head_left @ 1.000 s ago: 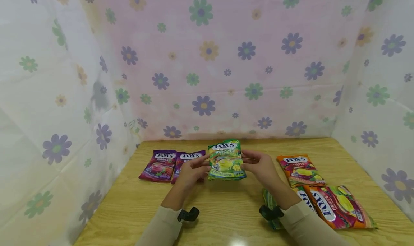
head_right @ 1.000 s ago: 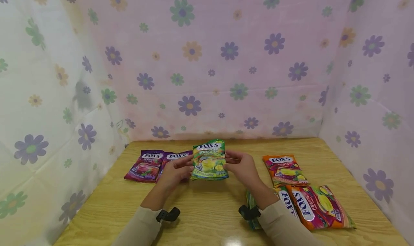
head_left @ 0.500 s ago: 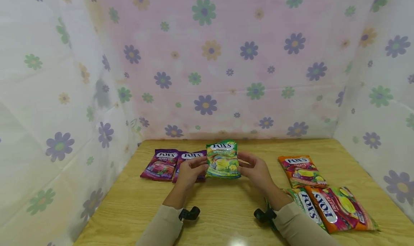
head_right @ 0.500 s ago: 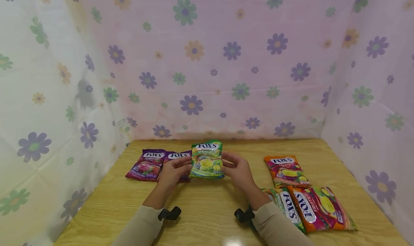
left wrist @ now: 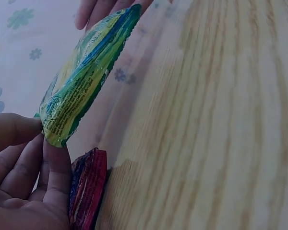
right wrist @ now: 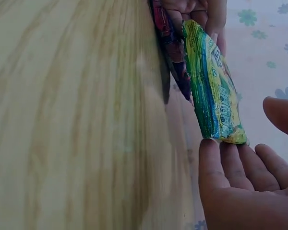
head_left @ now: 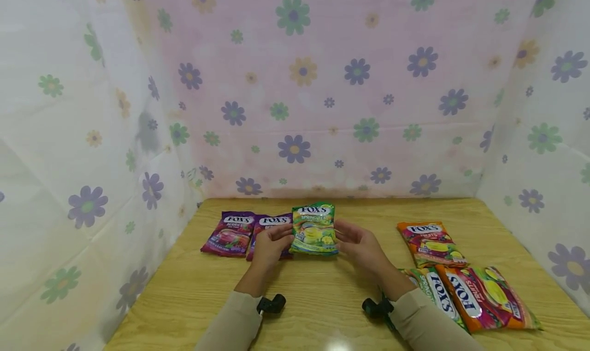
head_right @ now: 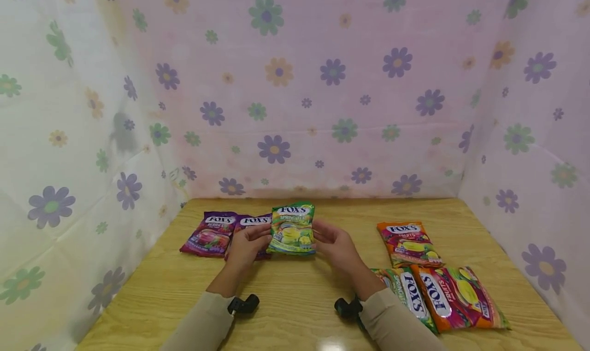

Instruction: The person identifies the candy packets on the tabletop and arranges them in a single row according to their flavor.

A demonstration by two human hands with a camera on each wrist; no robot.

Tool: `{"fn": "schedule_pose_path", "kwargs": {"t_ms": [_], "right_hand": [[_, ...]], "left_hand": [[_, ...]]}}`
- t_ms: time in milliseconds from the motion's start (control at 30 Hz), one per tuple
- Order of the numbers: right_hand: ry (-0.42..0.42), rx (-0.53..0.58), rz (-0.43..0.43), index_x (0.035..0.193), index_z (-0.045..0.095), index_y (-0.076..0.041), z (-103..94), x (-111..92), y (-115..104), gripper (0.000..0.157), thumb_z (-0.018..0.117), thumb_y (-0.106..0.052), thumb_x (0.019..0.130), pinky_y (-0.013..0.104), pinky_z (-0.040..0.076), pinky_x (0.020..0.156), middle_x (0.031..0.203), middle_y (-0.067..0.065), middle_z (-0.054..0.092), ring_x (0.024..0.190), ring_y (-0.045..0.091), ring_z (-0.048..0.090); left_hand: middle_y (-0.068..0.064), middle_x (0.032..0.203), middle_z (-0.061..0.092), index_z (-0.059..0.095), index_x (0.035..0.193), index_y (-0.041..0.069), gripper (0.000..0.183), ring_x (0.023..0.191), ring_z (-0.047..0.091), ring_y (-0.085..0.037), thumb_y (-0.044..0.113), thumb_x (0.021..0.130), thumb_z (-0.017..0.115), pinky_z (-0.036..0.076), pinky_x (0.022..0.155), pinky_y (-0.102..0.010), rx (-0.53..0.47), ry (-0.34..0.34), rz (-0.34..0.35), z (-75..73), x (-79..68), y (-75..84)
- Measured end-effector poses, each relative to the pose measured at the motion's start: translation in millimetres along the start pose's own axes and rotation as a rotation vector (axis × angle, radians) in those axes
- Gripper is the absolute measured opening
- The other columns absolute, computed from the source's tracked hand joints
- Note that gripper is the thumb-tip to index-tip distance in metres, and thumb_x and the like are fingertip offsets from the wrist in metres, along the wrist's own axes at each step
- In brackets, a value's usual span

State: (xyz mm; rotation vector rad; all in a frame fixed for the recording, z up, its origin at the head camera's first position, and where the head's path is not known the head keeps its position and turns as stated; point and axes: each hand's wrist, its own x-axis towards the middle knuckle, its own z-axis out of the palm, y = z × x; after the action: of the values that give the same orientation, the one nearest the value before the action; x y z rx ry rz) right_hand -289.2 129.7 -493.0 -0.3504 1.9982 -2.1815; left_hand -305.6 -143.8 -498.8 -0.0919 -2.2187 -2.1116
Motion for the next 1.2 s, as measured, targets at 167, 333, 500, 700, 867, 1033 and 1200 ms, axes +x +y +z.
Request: {"fn": "schedule_pose_path", "kwargs": {"t_ms": [167, 333, 500, 700, 867, 1033, 1200], "right_hand": [[-0.047, 0.044, 0.087, 0.158, 0.04, -0.006, 1.9, -1.4, -0.5, 0.066, 0.062, 0.006, 0.096, 0.032, 0.052, 0.106, 0.164, 0.014, 0.04, 0.153, 0.032, 0.036], [-0.079, 0.069, 0.123, 0.161, 0.032, -0.004, 4.2, -5.1, -1.3, 0.069, 0.059, 0.005, 0.098, 0.039, 0.047, 0.114, 0.168, 0.017, 0.03, 0.156, 0.034, 0.028], [-0.087, 0.059, 0.116, 0.162, 0.03, -0.004, 5.5, -6.3, -2.7, 0.071, 0.061, 0.002, 0.098, 0.047, 0.041, 0.118, 0.169, 0.017, 0.028, 0.157, 0.035, 0.026], [-0.092, 0.038, 0.121, 0.162, 0.029, -0.003, 5.6, -6.4, -2.9, 0.074, 0.064, 0.001, 0.096, 0.042, 0.043, 0.117, 0.169, 0.016, 0.027, 0.157, 0.033, 0.026], [-0.113, 0.037, 0.127, 0.163, 0.027, -0.004, 4.6, -6.4, -2.8, 0.076, 0.064, 0.001, 0.096, 0.033, 0.047, 0.112, 0.17, 0.014, 0.027, 0.157, 0.03, 0.026], [-0.123, 0.035, 0.132, 0.163, 0.025, -0.003, 4.9, -5.7, -2.7, 0.075, 0.062, -0.001, 0.097, 0.04, 0.043, 0.117, 0.17, 0.016, 0.025, 0.158, 0.032, 0.025], [-0.122, 0.034, 0.132, 0.162, 0.026, -0.001, 5.3, -5.5, -2.2, 0.07, 0.058, -0.004, 0.1, 0.054, 0.033, 0.123, 0.17, 0.019, 0.023, 0.157, 0.035, 0.024]], "left_hand": [[-0.016, 0.122, 0.074, 0.074, 0.123, 0.005, 0.029, 0.108, 0.072, -0.022, 0.007, 0.095, 0.074, 0.062, 0.084, -0.027, 0.052, 0.013, 0.002, 0.6, 0.5, -2.0], [-0.015, 0.12, 0.075, 0.076, 0.121, 0.005, 0.027, 0.109, 0.072, -0.023, 0.005, 0.094, 0.074, 0.062, 0.087, -0.03, 0.087, 0.015, -0.005, 2.3, 0.0, -4.0], [-0.013, 0.12, 0.075, 0.076, 0.121, 0.007, 0.027, 0.108, 0.072, -0.022, 0.004, 0.094, 0.074, 0.062, 0.088, -0.029, 0.082, 0.018, -0.019, 2.8, 0.1, -3.2], [-0.013, 0.12, 0.075, 0.076, 0.12, 0.006, 0.026, 0.105, 0.072, -0.02, 0.004, 0.094, 0.074, 0.062, 0.084, -0.028, 0.076, 0.013, -0.013, 3.4, -0.6, -2.0], [-0.012, 0.119, 0.075, 0.075, 0.12, 0.006, 0.026, 0.105, 0.071, -0.02, 0.004, 0.094, 0.074, 0.062, 0.086, -0.028, 0.109, 0.018, -0.009, 4.3, -0.4, -1.7], [-0.012, 0.121, 0.074, 0.075, 0.121, 0.006, 0.027, 0.109, 0.071, -0.022, 0.002, 0.093, 0.074, 0.061, 0.091, -0.031, 0.121, 0.02, -0.007, 5.1, -0.2, -2.0], [-0.013, 0.122, 0.074, 0.074, 0.122, 0.005, 0.029, 0.11, 0.071, -0.024, 0.001, 0.093, 0.074, 0.06, 0.093, -0.032, 0.128, 0.017, 0.004, 5.0, -0.4, -3.3]]}}
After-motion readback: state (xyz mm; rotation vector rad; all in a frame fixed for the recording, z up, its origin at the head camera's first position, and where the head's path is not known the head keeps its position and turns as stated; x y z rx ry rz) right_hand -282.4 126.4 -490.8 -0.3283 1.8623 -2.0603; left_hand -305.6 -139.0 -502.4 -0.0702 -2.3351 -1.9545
